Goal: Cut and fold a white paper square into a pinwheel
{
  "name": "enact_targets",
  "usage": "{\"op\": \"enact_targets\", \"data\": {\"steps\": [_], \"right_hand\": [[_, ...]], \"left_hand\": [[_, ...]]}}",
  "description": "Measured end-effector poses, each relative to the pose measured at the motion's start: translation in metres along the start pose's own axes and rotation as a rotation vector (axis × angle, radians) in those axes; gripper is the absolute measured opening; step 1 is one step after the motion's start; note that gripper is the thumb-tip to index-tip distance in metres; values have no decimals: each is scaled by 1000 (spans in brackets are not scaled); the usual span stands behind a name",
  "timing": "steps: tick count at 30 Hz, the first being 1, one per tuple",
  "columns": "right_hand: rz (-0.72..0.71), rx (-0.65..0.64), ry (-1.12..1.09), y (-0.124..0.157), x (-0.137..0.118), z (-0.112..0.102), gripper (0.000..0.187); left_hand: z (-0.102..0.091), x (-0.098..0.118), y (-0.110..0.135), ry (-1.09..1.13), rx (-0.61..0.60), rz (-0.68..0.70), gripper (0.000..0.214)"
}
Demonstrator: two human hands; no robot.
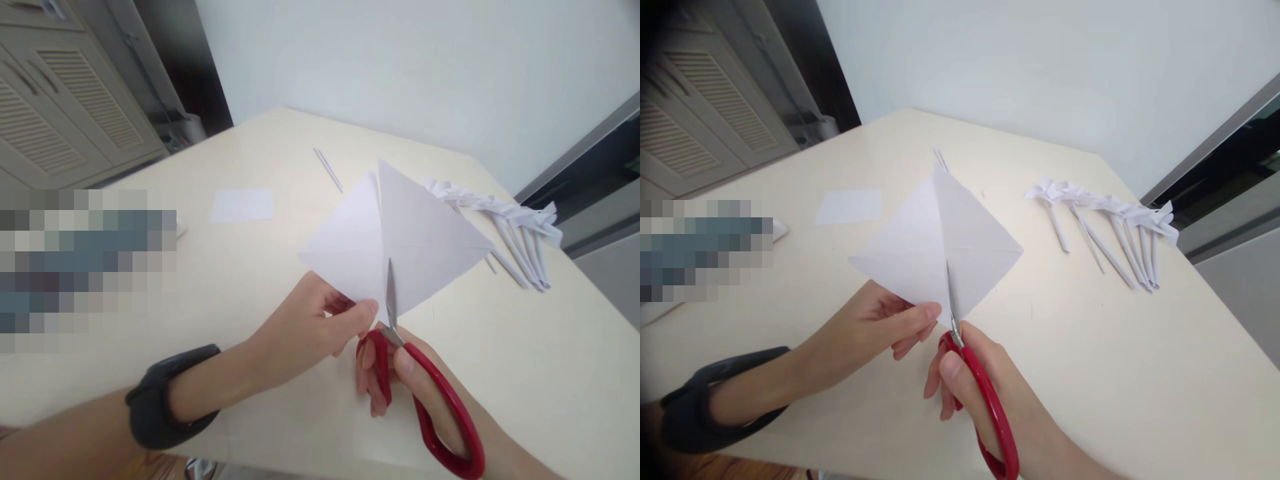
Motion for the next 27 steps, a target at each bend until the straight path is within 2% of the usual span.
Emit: {"op": "enact_targets", "data": {"steps": [4, 17, 23, 27], "right_hand": [[-4, 4, 18, 0, 0, 0, 42], [-21, 0, 13, -1, 2, 2, 49], [-22, -41, -19, 1, 2, 3, 49], [4, -3, -8, 1, 3, 1, 49]], "left_hand": [[3, -2, 0, 94, -83, 6, 39], [4, -5, -1, 113, -75, -14, 41], [1, -5, -2, 85, -6, -30, 34], [5, -7, -1, 144, -73, -56, 34]]}}
Point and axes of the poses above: each hand's wrist, its own y-axis away from the middle knuckle, its own z-axis out of the palm, x = y × z, the point moved 4 cm from there along -y, towards the middle knuckle, and after that the axes turned 7 degrees about y, right-handed, at the moved point
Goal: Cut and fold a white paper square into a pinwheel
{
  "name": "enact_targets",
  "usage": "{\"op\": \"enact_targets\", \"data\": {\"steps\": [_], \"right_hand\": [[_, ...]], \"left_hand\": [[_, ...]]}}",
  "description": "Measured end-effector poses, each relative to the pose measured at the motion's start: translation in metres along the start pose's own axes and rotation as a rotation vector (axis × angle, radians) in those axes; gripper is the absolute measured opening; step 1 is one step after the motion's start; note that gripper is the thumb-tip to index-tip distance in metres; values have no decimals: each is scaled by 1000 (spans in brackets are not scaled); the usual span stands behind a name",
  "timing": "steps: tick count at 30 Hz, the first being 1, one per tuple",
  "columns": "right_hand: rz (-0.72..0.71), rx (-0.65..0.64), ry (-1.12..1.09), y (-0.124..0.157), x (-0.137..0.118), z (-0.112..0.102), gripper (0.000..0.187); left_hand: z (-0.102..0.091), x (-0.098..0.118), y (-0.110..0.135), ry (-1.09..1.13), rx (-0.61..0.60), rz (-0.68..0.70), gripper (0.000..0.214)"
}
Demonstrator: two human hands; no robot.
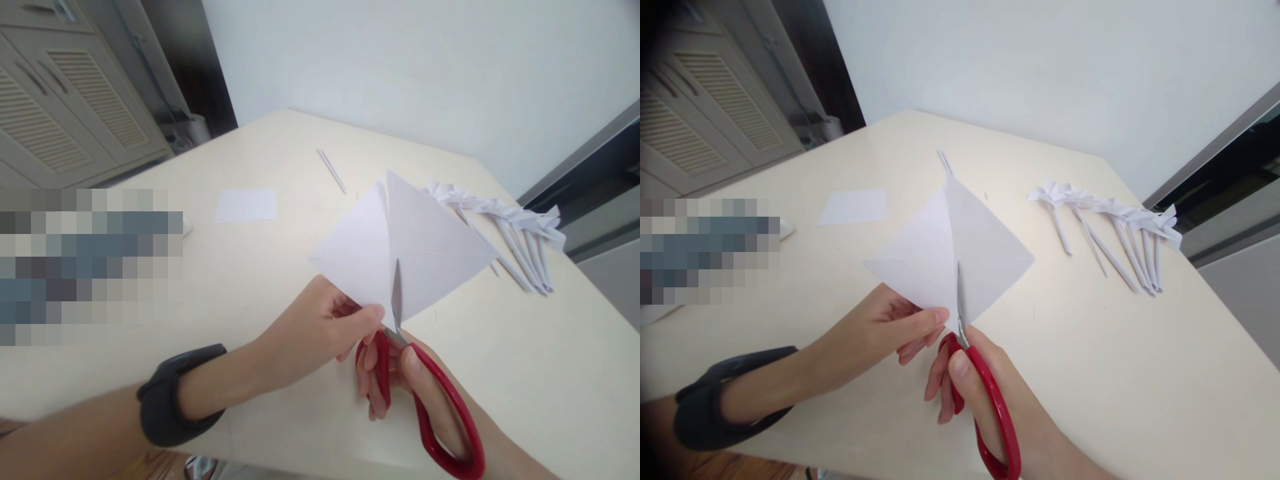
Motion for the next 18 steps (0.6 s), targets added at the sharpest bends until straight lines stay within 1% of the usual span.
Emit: {"op": "enact_targets", "data": {"steps": [2, 4, 8, 13, 18], "right_hand": [[-1, 11, -12, -1, 0, 0, 50], [-16, 5, -27, -2, 0, 1, 50], [-23, 5, -19, -3, 1, 1, 50], [-24, 6, 14, -1, 3, 0, 45], [-15, -1, -19, -1, 3, 1, 43]], "left_hand": [[2, -1, 1, 19, -17, -17, 36], [2, -1, 1, 33, -10, -25, 36], [4, 0, 1, 53, -16, -8, 39], [2, 1, 0, 26, 3, 5, 40], [3, 3, 2, -17, -29, -23, 39]]}}
Point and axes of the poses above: each hand's wrist, its own y-axis away from the middle knuckle, its own z-axis out of the palm, x = y × z, the point moved 4 cm from there along -y, towards the middle knuckle, and after that the axes turned 7 degrees about y, right-handed, at the moved point
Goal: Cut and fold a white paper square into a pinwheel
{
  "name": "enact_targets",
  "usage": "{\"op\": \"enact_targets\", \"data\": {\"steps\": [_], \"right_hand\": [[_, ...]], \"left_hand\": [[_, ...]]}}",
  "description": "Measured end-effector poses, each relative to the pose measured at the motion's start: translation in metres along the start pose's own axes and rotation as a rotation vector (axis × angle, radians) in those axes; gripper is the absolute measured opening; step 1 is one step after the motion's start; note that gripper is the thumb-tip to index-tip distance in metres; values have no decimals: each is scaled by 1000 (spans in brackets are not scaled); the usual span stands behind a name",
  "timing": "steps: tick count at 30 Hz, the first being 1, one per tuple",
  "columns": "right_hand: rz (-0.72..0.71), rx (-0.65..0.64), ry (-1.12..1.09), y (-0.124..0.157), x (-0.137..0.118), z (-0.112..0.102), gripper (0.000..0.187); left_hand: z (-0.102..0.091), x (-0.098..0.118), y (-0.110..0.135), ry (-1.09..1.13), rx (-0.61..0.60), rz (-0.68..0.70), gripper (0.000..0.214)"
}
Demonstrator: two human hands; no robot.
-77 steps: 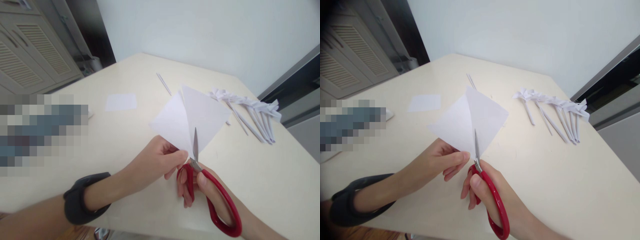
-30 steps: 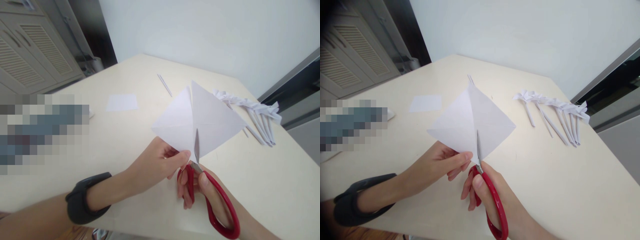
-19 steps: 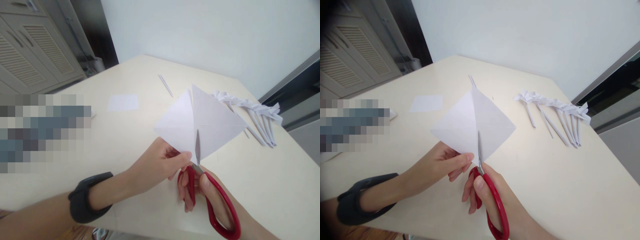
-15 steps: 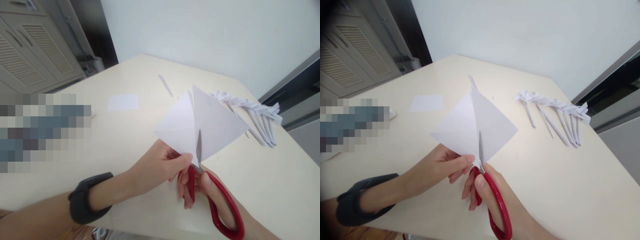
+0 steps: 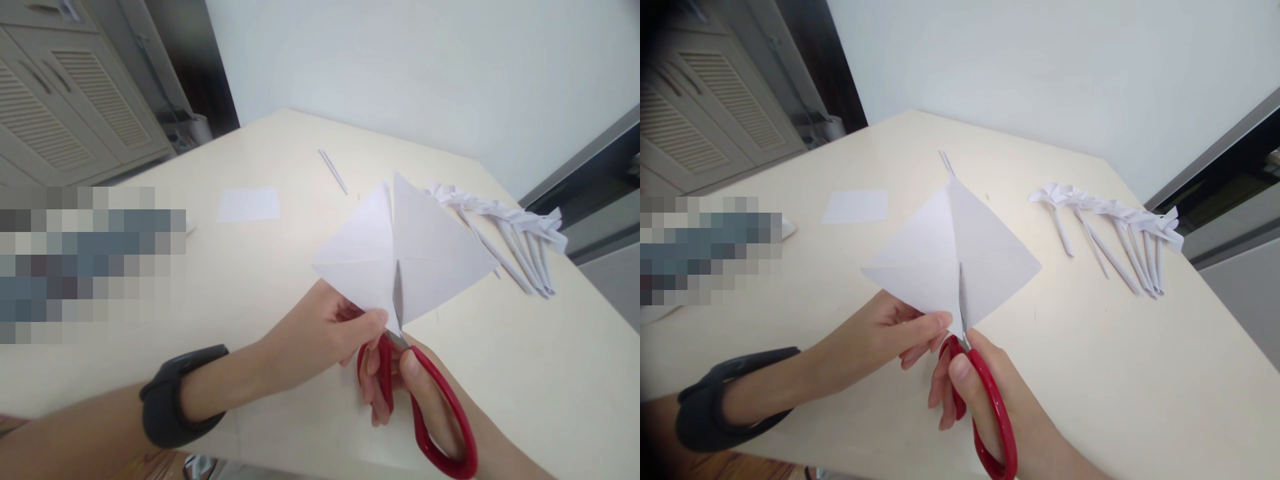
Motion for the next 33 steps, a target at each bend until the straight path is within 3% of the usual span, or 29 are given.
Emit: {"op": "enact_targets", "data": {"steps": [5, 10, 20, 29, 33], "right_hand": [[1, 7, 64, 1, -3, -2, 42], [39, -24, 110, 4, -3, -4, 43], [-20, -46, -90, 1, -10, 1, 44], [17, -4, 3, 2, -3, -1, 45], [35, -16, 50, 2, 2, 0, 46]], "left_hand": [[-5, -2, 0, -96, 93, 71, 41], [-9, 3, -1, -166, 212, 43, 40], [-1, 2, 1, 21, 52, 94, 43], [-2, 1, 1, 14, 51, 73, 44], [-4, 1, 0, -42, 109, 46, 42]]}}
Point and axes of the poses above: each hand's wrist, its own y-axis away from the middle knuckle, its own z-axis out of the palm, x = y × z, the point moved 4 cm from there along -y, towards the middle knuckle, and after that the axes turned 7 degrees about y, right-handed, at the moved point
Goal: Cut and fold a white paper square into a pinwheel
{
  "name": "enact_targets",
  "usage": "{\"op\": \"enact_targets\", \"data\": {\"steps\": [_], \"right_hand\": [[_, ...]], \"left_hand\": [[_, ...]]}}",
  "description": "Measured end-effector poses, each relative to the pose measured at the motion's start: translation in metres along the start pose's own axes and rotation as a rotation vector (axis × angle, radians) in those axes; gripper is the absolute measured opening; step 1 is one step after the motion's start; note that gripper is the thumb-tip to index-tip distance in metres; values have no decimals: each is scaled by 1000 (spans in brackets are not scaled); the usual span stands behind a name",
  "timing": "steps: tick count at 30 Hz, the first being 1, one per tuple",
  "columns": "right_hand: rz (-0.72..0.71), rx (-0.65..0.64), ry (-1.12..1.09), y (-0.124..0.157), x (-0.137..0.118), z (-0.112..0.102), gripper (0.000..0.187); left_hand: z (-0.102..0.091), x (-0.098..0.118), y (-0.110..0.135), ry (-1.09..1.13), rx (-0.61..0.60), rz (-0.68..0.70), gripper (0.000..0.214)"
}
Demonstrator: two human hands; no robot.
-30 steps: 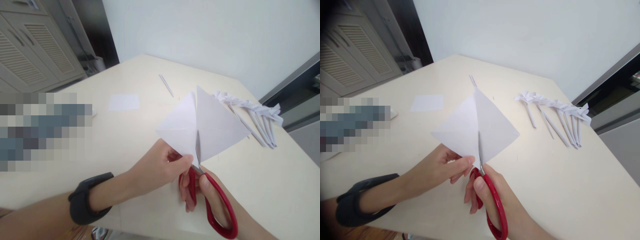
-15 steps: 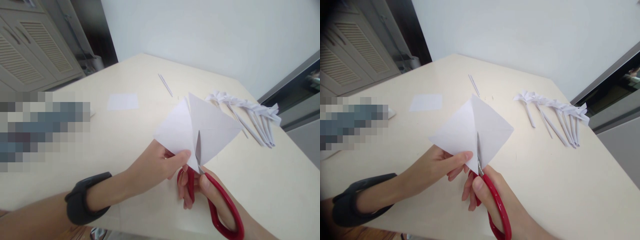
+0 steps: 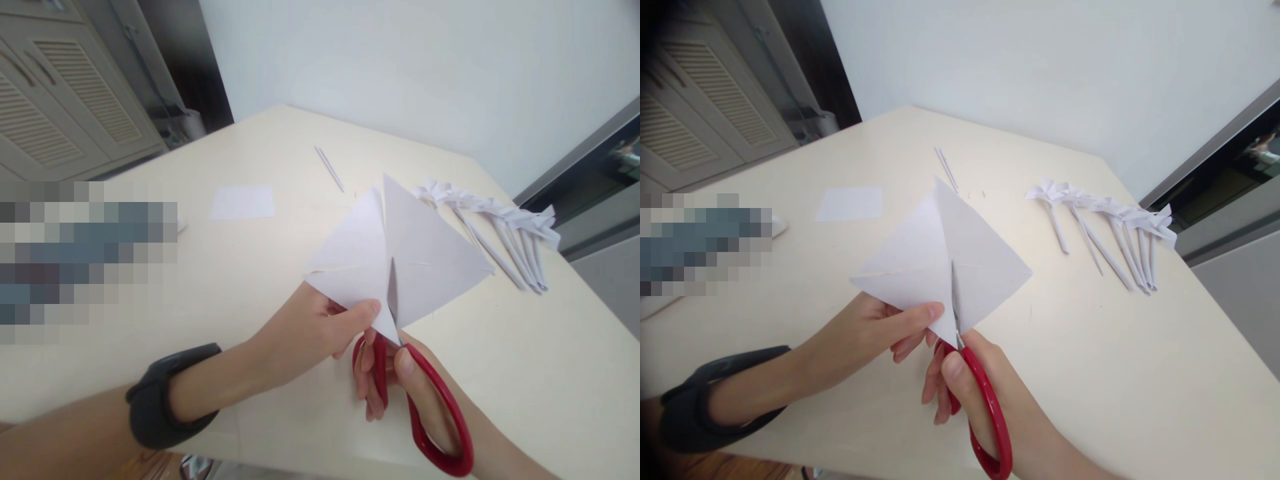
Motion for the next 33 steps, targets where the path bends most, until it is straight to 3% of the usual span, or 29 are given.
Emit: {"op": "enact_targets", "data": {"steps": [5, 11, 20, 26, 30, 33], "right_hand": [[-52, 11, -6, -2, 0, 0, 44], [-52, 20, -47, -1, -5, 0, 46], [-47, 20, -12, 0, -4, 0, 47], [-56, -4, 13, -1, -2, 1, 44], [-54, 7, 16, -1, -4, 0, 44], [-53, 4, 33, -1, -6, 0, 44]], "left_hand": [[-2, 1, -1, -42, 71, -34, 39], [3, 1, 1, 24, -73, -2, 44], [3, 1, 0, -6, -88, 19, 44], [0, 0, 1, -112, 12, 13, 40], [1, 3, 2, -173, 1, 89, 42], [-2, 7, 1, -239, 103, 138, 42]]}}
Point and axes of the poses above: each hand's wrist, its own y-axis away from the middle knuckle, its own z-axis out of the palm, x = y × z, the point moved 4 cm from there along -y, towards the middle knuckle, and after that the axes turned 7 degrees about y, right-handed, at the moved point
